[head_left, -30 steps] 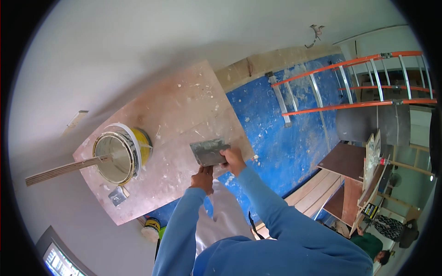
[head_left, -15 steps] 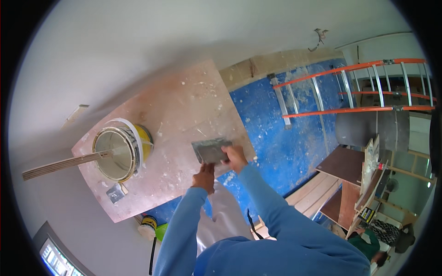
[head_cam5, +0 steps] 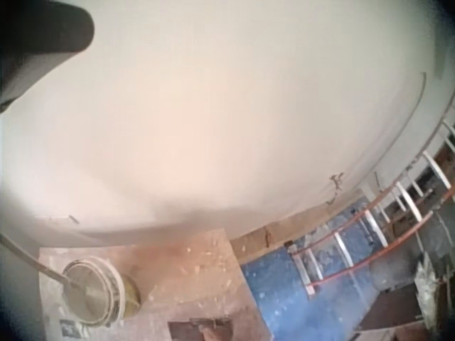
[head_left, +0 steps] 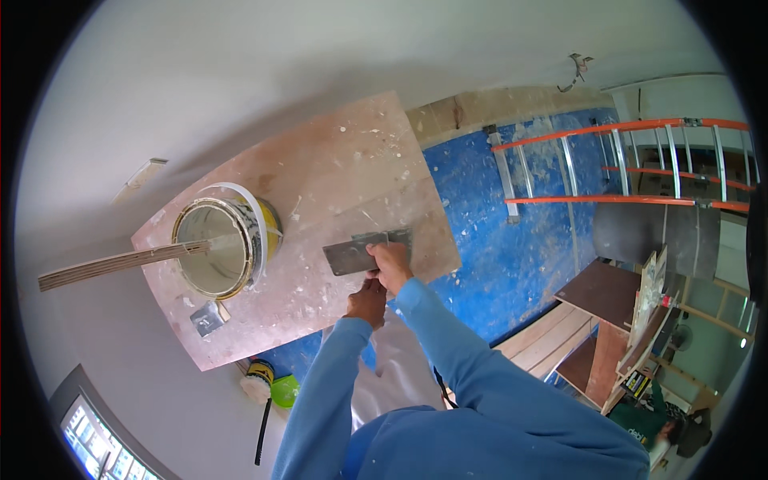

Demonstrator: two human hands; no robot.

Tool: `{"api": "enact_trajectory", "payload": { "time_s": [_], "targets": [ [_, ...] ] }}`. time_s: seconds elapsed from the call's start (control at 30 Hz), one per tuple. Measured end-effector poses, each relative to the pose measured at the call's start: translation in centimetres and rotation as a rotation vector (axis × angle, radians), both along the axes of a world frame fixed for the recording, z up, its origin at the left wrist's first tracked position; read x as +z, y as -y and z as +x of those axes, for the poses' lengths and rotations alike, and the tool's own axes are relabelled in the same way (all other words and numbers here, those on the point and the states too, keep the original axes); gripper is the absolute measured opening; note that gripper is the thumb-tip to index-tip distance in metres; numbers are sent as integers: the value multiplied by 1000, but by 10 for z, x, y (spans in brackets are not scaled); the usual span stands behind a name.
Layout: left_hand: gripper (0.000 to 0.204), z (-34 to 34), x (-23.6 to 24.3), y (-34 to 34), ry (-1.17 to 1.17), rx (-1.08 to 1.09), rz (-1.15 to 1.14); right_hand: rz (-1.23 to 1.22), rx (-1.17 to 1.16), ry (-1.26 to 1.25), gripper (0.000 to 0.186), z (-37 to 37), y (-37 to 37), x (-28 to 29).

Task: The person applies putty to a wall with a spatula, smoothing it over holes and around electrical wires and outlets.

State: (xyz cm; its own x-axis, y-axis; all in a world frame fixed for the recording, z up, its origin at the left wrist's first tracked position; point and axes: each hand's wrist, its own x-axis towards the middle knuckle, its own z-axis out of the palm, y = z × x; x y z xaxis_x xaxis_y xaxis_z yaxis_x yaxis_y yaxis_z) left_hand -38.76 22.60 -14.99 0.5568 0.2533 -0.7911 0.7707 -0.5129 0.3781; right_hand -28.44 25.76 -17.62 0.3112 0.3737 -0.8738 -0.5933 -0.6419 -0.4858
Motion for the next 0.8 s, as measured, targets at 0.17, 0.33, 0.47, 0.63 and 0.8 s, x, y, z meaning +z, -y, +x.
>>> {"api": "enact_trajectory", "payload": {
  "time_s": [0.17,0.33,0.47,0.63,0.8],
  "targets": [
    [74,-2,-1,-2,70,43,72,23,-19,-17,16,-1,12,-26],
    [103,3,0,-2,50,13,57,334,-82,-103,17,53,18,-15],
    [100,-3,4,-11,111,47,2,458,121,269,25,102,82,31],
    [93,-4,10,-22,190,30,8,371,-88,130,30,144,149,27],
    [83,0,-11,-12,444,356,294,241,164,89,34,154,154,15]
  ]
}}
